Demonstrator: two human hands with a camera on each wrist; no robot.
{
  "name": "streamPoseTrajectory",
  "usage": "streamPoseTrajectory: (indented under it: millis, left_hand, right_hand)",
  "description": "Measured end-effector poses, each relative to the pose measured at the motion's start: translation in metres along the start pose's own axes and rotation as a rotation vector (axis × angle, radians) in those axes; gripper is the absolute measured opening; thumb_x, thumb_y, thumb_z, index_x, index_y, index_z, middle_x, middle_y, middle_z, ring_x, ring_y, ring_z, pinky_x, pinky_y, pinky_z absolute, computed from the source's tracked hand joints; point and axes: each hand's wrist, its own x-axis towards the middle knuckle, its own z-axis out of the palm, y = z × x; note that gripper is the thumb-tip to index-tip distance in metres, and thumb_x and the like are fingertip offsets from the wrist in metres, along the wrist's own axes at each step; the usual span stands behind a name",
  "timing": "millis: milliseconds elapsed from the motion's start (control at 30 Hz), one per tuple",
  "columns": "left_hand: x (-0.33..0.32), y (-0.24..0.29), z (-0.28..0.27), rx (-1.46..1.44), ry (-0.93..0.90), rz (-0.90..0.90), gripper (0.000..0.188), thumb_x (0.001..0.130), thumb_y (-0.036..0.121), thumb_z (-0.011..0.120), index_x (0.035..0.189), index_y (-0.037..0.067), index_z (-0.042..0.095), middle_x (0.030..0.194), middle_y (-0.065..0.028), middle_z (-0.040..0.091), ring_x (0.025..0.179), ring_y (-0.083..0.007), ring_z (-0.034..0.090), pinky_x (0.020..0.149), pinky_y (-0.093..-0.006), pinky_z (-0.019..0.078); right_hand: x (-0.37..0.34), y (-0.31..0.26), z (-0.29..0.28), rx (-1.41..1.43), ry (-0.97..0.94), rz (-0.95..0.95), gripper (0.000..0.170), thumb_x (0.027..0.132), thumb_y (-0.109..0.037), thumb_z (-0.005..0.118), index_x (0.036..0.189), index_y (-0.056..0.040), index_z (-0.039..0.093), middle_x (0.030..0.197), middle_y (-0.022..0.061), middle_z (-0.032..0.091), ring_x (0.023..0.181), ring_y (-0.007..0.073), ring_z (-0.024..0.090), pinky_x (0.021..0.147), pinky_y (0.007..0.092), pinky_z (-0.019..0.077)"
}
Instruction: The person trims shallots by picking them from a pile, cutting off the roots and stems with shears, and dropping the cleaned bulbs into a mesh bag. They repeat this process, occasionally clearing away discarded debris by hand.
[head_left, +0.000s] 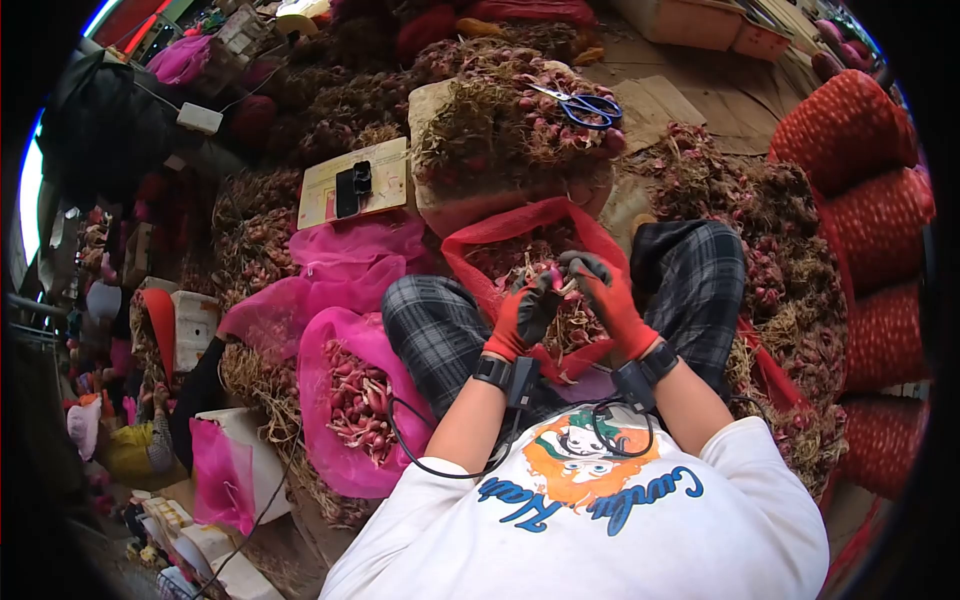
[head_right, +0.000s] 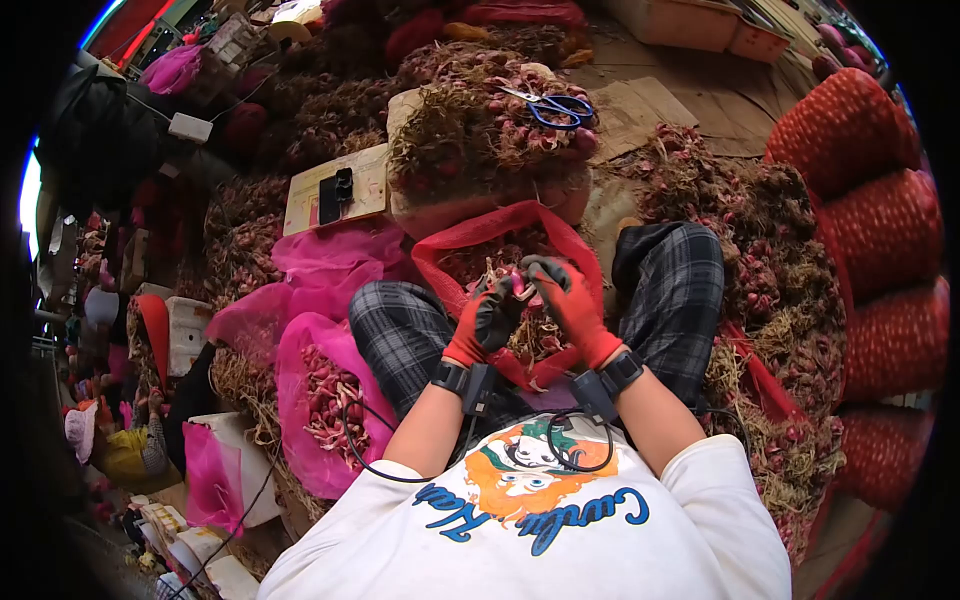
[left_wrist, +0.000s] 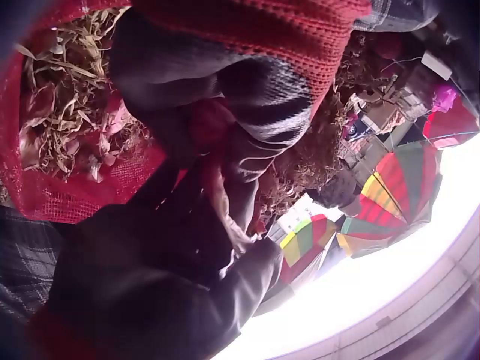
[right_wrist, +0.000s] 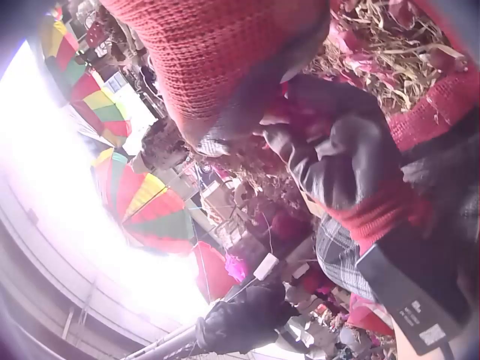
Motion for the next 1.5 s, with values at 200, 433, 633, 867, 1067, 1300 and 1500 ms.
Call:
streamPoseTrajectory:
  millis: [200, 433, 633, 867, 1067, 1300, 1500]
  left_hand:
    - [0.005, 0.064, -0.023, 0.408, -0.219, 0.327, 0.055, 0.078, 0.007, 0.064, 0.129, 0.006, 0.043, 0.106, -0.0136, 0.061, 0.089, -0.0297, 0.059, 0.079, -0.0351, 0.0465]
    - [0.013, 0.091, -0.026, -0.997, -0.341, -0.584, 0.034, 0.093, 0.030, 0.047, 0.119, 0.009, 0.051, 0.085, 0.0013, 0.056, 0.064, -0.0079, 0.049, 0.056, -0.0191, 0.0385]
    - [0.005, 0.042, -0.020, -0.757, -0.227, -0.449, 0.028, 0.098, 0.026, 0.039, 0.115, 0.007, 0.051, 0.097, -0.0015, 0.057, 0.078, -0.0077, 0.053, 0.064, -0.0206, 0.0443]
    - [0.005, 0.053, -0.020, -0.731, -0.046, -0.478, 0.023, 0.094, 0.014, 0.050, 0.114, 0.003, 0.050, 0.100, -0.0049, 0.060, 0.083, -0.0099, 0.058, 0.070, -0.0210, 0.0463]
    - [0.010, 0.046, -0.025, -0.851, -0.040, -0.567, 0.031, 0.085, 0.009, 0.061, 0.113, 0.004, 0.049, 0.094, -0.0026, 0.060, 0.078, -0.0089, 0.058, 0.064, -0.0211, 0.0466]
    - [0.011, 0.070, -0.010, -0.814, 0.027, -0.495, 0.029, 0.087, 0.012, 0.060, 0.112, 0.002, 0.050, 0.094, -0.0025, 0.060, 0.079, -0.0092, 0.059, 0.067, -0.0217, 0.0477]
    - [0.014, 0.079, -0.023, -0.886, 0.134, -0.579, 0.023, 0.090, 0.017, 0.057, 0.108, 0.003, 0.052, 0.084, -0.0015, 0.059, 0.073, -0.0112, 0.060, 0.065, -0.0233, 0.0489]
  right_hand:
    - [0.022, -0.025, -0.027, -0.797, -0.200, -0.271, 0.039, 0.076, -0.034, 0.071, 0.096, -0.0039, 0.057, 0.094, 0.0134, 0.058, 0.089, 0.0311, 0.058, 0.079, 0.0359, 0.0456]
    - [0.032, -0.019, -0.032, -0.953, -0.455, -0.365, 0.037, 0.078, -0.039, 0.064, 0.098, -0.0085, 0.058, 0.090, 0.0124, 0.061, 0.088, 0.0341, 0.058, 0.074, 0.0415, 0.0455]
    - [0.029, -0.004, -0.024, -0.855, -0.525, -0.335, 0.030, 0.082, -0.033, 0.061, 0.092, -0.0053, 0.058, 0.079, 0.0102, 0.061, 0.073, 0.0281, 0.060, 0.065, 0.0379, 0.0464]
    - [0.016, 0.016, -0.009, 0.531, -0.061, 0.466, 0.015, 0.086, -0.024, 0.057, 0.084, -0.0091, 0.054, 0.070, 0.0005, 0.053, 0.054, 0.0119, 0.052, 0.046, 0.0243, 0.0405]
    - [0.017, -0.013, 0.006, -0.688, -0.049, -0.134, 0.030, 0.086, -0.035, 0.056, 0.087, -0.0057, 0.052, 0.075, 0.0133, 0.056, 0.075, 0.0297, 0.057, 0.068, 0.0374, 0.0448]
    - [0.032, 0.019, -0.004, -0.470, -0.133, 0.063, 0.020, 0.087, -0.029, 0.054, 0.082, -0.0098, 0.054, 0.069, 0.0096, 0.057, 0.062, 0.0308, 0.056, 0.058, 0.0360, 0.0449]
    - [0.019, 0.016, -0.011, 0.142, -0.054, 0.371, 0.021, 0.085, -0.027, 0.059, 0.084, -0.0076, 0.052, 0.068, 0.0099, 0.055, 0.060, 0.0283, 0.056, 0.058, 0.0355, 0.0446]
